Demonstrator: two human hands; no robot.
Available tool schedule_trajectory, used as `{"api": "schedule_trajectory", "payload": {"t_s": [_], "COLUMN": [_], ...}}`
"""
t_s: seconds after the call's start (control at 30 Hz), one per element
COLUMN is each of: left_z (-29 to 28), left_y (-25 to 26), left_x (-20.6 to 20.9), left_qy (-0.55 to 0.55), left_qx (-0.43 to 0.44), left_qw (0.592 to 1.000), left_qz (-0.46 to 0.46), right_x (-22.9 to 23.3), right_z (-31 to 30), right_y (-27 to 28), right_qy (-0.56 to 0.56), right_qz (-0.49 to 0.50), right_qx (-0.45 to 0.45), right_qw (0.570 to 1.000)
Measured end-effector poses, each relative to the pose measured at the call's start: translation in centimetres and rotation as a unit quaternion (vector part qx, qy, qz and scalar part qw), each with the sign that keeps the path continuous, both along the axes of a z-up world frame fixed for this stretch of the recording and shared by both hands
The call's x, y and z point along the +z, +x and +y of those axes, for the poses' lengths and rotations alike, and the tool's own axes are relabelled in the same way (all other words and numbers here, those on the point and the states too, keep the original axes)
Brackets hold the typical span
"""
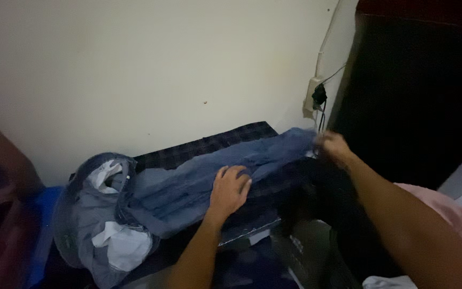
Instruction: The person folds a gray garment and places it into an open suitcase. They then fold a pair of blue jeans and place them into the suitcase as well. Finally, they pick up a black garment from a laundry basket.
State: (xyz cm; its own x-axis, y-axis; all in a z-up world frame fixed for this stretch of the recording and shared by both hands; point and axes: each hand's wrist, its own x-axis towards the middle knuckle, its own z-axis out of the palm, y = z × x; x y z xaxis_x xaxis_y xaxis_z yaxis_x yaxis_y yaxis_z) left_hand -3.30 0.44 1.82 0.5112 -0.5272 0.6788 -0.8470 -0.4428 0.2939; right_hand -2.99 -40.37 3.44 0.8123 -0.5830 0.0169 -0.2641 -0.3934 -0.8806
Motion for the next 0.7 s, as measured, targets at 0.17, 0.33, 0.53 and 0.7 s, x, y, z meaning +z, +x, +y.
{"api": "schedule_trajectory", "payload": {"t_s": [0.17,0.33,0.53,0.7], "left_z": [0.3,0.1,0.1,0.0], "left_y": [-0.1,0.5,0.6,1.7], "left_x": [0.2,-0.5,-0.8,-0.5], "left_qy": [0.012,0.044,-0.015,0.006], "left_qx": [0.016,0.014,0.066,0.123], "left_qw": [1.000,0.998,0.998,0.990], "left_qz": [0.001,0.036,0.001,0.073], "right_x": [0.4,-1.8,-0.5,-0.5], "right_z": [1.8,2.2,3.6,4.5], "right_y": [-1.1,-0.5,3.1,3.4], "right_qy": [-0.084,-0.131,-0.147,-0.181], "right_qz": [0.044,0.043,0.167,0.200], "right_qx": [-0.076,-0.146,-0.110,-0.066], "right_qw": [0.993,0.980,0.969,0.961]}}
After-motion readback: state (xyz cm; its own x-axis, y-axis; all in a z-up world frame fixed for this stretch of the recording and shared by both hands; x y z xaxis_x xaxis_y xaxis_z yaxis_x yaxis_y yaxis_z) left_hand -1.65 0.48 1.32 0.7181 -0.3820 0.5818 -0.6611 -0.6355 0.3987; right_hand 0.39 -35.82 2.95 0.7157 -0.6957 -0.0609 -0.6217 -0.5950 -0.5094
